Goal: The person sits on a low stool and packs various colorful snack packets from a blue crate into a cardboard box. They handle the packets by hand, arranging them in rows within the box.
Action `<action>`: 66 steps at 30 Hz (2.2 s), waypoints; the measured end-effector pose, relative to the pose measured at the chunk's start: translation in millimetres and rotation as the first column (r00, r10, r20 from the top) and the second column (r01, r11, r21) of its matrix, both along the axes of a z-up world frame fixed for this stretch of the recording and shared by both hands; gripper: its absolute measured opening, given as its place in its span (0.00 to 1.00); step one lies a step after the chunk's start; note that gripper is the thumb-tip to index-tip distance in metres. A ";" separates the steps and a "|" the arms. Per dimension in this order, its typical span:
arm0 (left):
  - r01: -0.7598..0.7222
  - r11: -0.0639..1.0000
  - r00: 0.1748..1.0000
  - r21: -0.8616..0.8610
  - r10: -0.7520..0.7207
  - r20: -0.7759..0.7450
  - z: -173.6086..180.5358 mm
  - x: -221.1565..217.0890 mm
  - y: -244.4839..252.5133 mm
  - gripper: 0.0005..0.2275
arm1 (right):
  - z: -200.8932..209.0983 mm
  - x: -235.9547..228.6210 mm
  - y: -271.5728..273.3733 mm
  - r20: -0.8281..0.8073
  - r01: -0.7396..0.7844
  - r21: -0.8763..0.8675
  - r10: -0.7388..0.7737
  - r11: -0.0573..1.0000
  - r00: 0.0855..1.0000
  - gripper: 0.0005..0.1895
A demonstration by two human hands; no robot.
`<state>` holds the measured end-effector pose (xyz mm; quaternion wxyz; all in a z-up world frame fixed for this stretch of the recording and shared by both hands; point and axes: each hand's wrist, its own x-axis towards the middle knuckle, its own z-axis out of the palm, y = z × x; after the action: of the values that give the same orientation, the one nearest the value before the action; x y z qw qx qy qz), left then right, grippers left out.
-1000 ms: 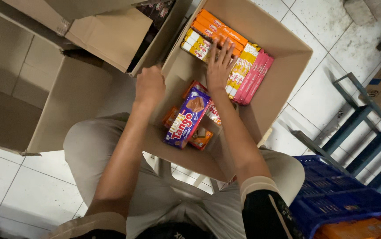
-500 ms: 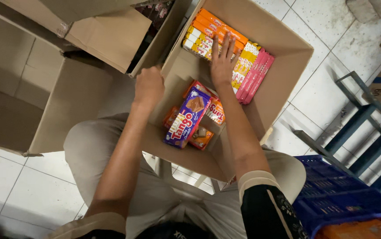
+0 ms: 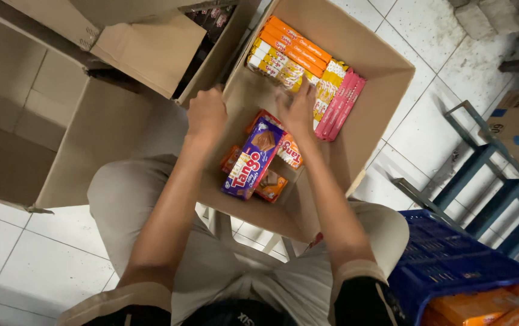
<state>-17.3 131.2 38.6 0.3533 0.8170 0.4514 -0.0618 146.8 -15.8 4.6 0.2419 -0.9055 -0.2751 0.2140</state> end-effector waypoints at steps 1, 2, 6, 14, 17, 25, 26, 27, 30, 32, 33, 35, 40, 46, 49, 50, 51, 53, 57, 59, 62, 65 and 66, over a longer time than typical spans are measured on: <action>-0.006 1.000 1.000 0.005 0.006 -0.015 15.1 1.7 1.1 0.10 | -9.9 -6.6 -13.9 -0.014 -0.012 -0.047 0.011 0.999 1.000 0.45; -0.011 1.000 0.999 0.011 0.011 -0.032 30.6 3.0 2.1 0.10 | -19.8 -13.6 -27.8 -0.030 -0.025 -0.093 0.022 0.995 0.999 0.47; -0.046 0.997 0.999 -0.056 0.046 0.001 62.0 8.0 -8.2 0.20 | -9.8 -53.9 -62.3 -0.249 -0.024 -0.194 -0.025 0.981 0.968 0.54; 0.140 0.859 0.809 0.492 -0.386 0.444 58.9 21.8 -29.5 0.14 | 10.9 -89.9 -61.3 -0.770 0.444 -0.268 -0.466 0.855 0.435 0.47; 0.322 0.910 0.811 0.261 -0.408 0.419 39.5 20.4 -35.2 0.12 | -1.2 -87.7 -67.6 -0.762 0.451 -0.259 -0.468 0.854 0.447 0.50; 0.597 0.760 0.793 -0.257 -0.607 0.047 22.8 -10.6 -38.1 0.43 | 17.4 -71.7 -105.9 -0.914 0.650 0.027 -0.244 0.760 0.324 0.49; 0.601 0.709 0.772 -0.367 -0.634 0.040 12.9 -11.6 -38.0 0.45 | 19.1 -67.0 -114.0 -0.947 0.678 0.085 -0.152 0.730 0.283 0.49; 0.601 0.711 0.773 -0.365 -0.633 0.040 18.7 -10.0 -32.6 0.45 | 15.5 -63.8 -123.6 -0.947 0.677 0.087 -0.151 0.731 0.285 0.49; 0.635 0.689 0.763 -0.349 -0.629 0.148 29.0 -5.6 -23.4 0.39 | 21.3 -56.4 -144.3 -0.991 0.749 0.063 -0.047 0.659 0.125 0.33; 0.602 0.700 0.798 -0.384 -0.551 0.245 27.1 -3.3 -26.1 0.36 | 47.3 -54.9 -147.1 -0.997 0.785 0.012 -0.055 0.620 0.059 0.31; 0.600 0.701 0.799 -0.384 -0.550 0.244 38.7 -3.0 -26.7 0.36 | 71.7 -54.3 -136.0 -0.997 0.784 0.012 -0.055 0.621 0.059 0.31; 0.596 0.719 0.798 -0.357 -0.479 0.367 62.9 -1.1 -26.6 0.36 | 121.0 -51.9 -112.4 -0.645 0.607 0.240 -0.343 0.757 0.683 0.42; 0.708 0.693 0.701 -0.135 -0.666 0.255 58.0 -1.2 -34.6 0.37 | 127.4 -33.0 -124.4 -0.074 -0.072 0.271 0.095 0.960 0.993 0.51; 0.824 0.556 0.565 -0.112 -0.790 0.238 -2.7 12.7 -61.3 0.36 | 101.4 -45.0 -114.8 -0.244 -0.508 -0.024 0.488 0.861 0.838 0.46; 0.791 0.596 0.609 -0.140 -0.743 0.279 49.1 16.6 -49.8 0.34 | 102.5 -41.0 -117.6 -0.361 -0.463 -0.025 0.424 0.886 0.831 0.39; 0.743 0.649 0.663 -0.165 -0.676 0.323 78.3 17.3 -44.3 0.33 | 106.3 -39.8 -119.9 -0.331 -0.441 -0.019 0.410 0.897 0.850 0.37; 0.743 0.648 0.662 -0.167 -0.677 0.322 72.2 18.2 -42.9 0.33 | 112.4 -38.5 -120.5 -0.333 -0.440 -0.019 0.409 0.898 0.850 0.37; 0.516 0.841 0.836 -0.161 -0.453 0.308 59.0 21.8 -39.5 0.48 | 124.1 -34.8 -121.3 -0.188 -0.249 -0.222 0.209 0.943 0.960 0.37; 0.268 0.898 0.932 -0.348 -0.151 0.329 7.0 26.2 -57.3 0.31 | 157.2 -21.4 -121.0 0.078 -0.126 -0.013 0.127 0.992 0.989 0.34; 0.629 0.776 0.760 0.048 -0.626 0.175 -26.1 26.6 -75.1 0.23 | 165.2 -20.2 -112.3 0.033 0.070 0.065 -0.072 0.995 0.997 0.31; 0.775 0.630 0.621 0.044 -0.773 0.130 -70.7 16.4 -106.8 0.29 | 138.7 -6.5 -102.2 0.088 -0.004 0.249 -0.019 0.968 0.996 0.32; 0.803 0.578 0.563 -0.145 -0.816 -0.135 -77.6 5.5 -113.2 0.25 | 121.5 -3.9 -69.8 0.062 -0.064 0.158 0.055 0.985 0.997 0.35; 0.801 0.581 0.565 -0.144 -0.813 -0.140 -80.5 7.8 -116.2 0.25 | 107.8 -2.9 -60.4 0.060 -0.067 0.162 0.058 0.985 0.997 0.35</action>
<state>-9.5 15.1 -41.9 0.2672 0.9110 0.0580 -0.3087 143.9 -76.2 112.4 0.3011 -0.8791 -0.3265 0.1730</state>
